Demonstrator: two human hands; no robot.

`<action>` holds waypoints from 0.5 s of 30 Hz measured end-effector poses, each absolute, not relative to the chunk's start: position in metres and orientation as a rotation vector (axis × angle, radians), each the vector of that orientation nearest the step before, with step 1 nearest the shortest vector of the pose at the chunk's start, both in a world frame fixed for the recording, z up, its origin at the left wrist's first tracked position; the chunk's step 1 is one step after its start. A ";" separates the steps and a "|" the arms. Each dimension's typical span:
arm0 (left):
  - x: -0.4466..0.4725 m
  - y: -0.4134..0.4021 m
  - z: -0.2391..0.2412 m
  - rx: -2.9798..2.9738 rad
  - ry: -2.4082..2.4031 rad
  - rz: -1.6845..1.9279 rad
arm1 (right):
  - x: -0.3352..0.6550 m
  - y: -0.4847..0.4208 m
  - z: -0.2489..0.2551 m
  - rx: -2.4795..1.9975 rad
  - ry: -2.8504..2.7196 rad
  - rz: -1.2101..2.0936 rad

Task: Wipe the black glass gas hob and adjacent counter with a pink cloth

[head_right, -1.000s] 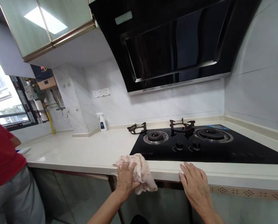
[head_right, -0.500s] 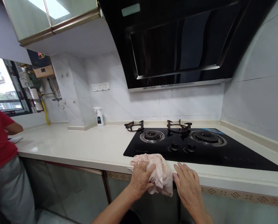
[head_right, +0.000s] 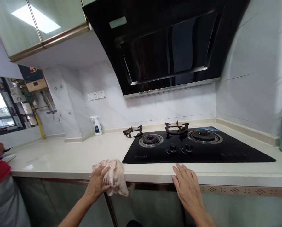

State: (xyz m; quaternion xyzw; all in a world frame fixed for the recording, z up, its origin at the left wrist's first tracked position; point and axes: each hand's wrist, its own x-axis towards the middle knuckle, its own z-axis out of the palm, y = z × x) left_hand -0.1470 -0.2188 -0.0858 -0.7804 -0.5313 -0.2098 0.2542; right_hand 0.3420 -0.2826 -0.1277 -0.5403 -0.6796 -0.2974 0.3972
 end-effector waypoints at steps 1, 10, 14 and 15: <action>-0.164 -0.217 -0.083 -2.100 -1.496 -0.555 | 0.342 -0.282 -0.128 -1.368 -1.722 -0.755; -0.256 -0.205 -0.068 -1.964 -1.694 -0.501 | 0.342 -0.280 -0.129 -1.364 -1.709 -0.764; -0.244 -0.211 -0.065 -1.897 -1.789 -0.450 | 0.342 -0.278 -0.131 -1.358 -1.704 -0.764; -0.238 -0.214 -0.063 -1.884 -1.819 -0.421 | 0.343 -0.277 -0.132 -1.356 -1.704 -0.765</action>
